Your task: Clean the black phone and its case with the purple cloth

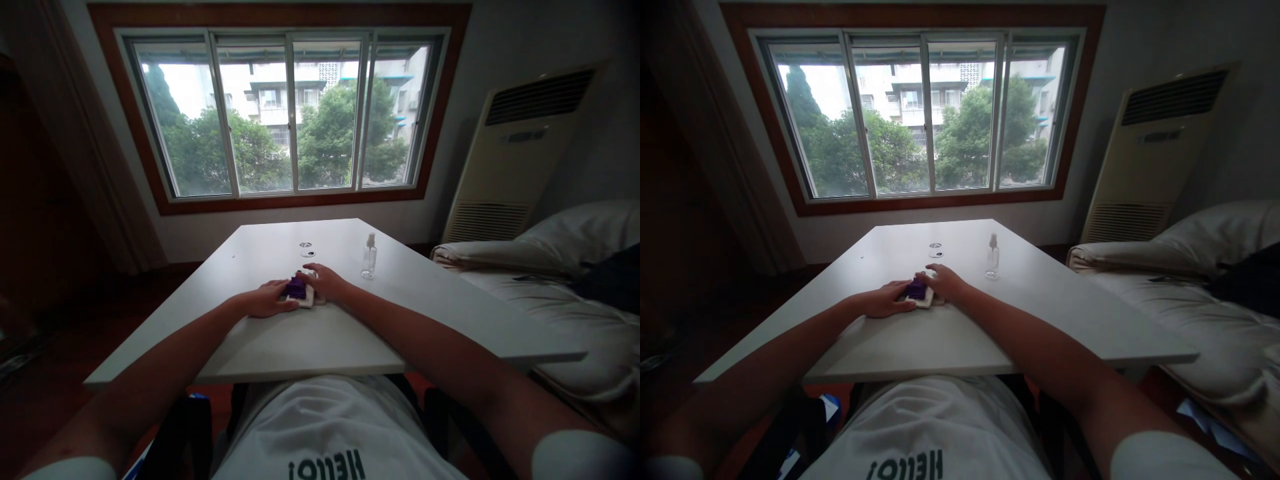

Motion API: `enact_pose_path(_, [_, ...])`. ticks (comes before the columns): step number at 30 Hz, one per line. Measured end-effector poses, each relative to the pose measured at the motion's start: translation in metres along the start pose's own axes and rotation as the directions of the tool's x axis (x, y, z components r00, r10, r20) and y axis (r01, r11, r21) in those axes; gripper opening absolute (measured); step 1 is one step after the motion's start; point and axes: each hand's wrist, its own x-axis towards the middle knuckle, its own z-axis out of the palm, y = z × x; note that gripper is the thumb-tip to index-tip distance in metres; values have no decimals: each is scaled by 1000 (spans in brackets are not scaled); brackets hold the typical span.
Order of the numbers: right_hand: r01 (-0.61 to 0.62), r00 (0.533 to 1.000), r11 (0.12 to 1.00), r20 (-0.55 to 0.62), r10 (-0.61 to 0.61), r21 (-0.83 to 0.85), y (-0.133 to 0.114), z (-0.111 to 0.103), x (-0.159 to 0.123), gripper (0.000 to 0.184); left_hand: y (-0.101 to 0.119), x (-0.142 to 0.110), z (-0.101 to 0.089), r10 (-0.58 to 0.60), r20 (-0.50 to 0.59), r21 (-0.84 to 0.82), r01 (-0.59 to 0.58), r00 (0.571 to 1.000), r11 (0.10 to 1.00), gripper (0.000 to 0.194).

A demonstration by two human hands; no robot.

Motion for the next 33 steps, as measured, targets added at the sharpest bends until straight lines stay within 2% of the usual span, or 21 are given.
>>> enact_pose_path(3, [-105, 993, 994, 42, 106, -40, 9, 0, 5, 81, -5, -1, 2, -14, 5, 16, 14, 1000, 1000, 104])
enact_pose_path(8, [-13, 994, 999, 112, 18, -45, 7, -1, 1, 76, -10, 0, 5, -94, 20, 33, 94, 995, 995, 125])
enact_pose_path(12, [30, 990, 999, 140, -27, -24, 3, -1, -2, 70, -12, -2, 2, -62, 65, 1, 62, 996, 998, 144])
enact_pose_path(16, [47, 987, 999, 152, -42, -27, -3, -4, -6, 46, -10, -4, -4, -54, 87, -88, 62, 995, 994, 136])
enact_pose_path(19, [159, 983, 987, 95, -158, -11, -14, -7, -14, 37, -7, -4, -4, -56, 55, -147, 63, 997, 987, 121])
enact_pose_path(21, [268, 957, 962, 98, -272, 46, -26, -10, -21, 35, -7, -2, -3, -60, 32, -159, 64, 998, 985, 120])
enact_pose_path(24, [397, 885, 905, 198, -421, 150, -38, -13, -29, 29, -8, 0, 0, -79, 32, -156, 83, 996, 984, 125])
enact_pose_path(26, [434, 857, 885, 226, -463, 170, -38, -13, -28, 22, -9, 1, 0, -82, 27, -150, 85, 996, 985, 126])
enact_pose_path(27, [425, 867, 892, 213, -450, 155, -35, -13, -25, 20, -9, 2, 0, -77, 22, -143, 80, 997, 986, 126])
enact_pose_path(30, [328, 937, 944, 112, -330, 39, -20, -12, -14, 24, -8, 3, 0, -62, 23, -116, 64, 998, 991, 124])
enact_pose_path(33, [279, 958, 960, 70, -277, -17, -15, -13, -11, 24, -7, 3, 0, -69, 35, -100, 72, 997, 992, 122])
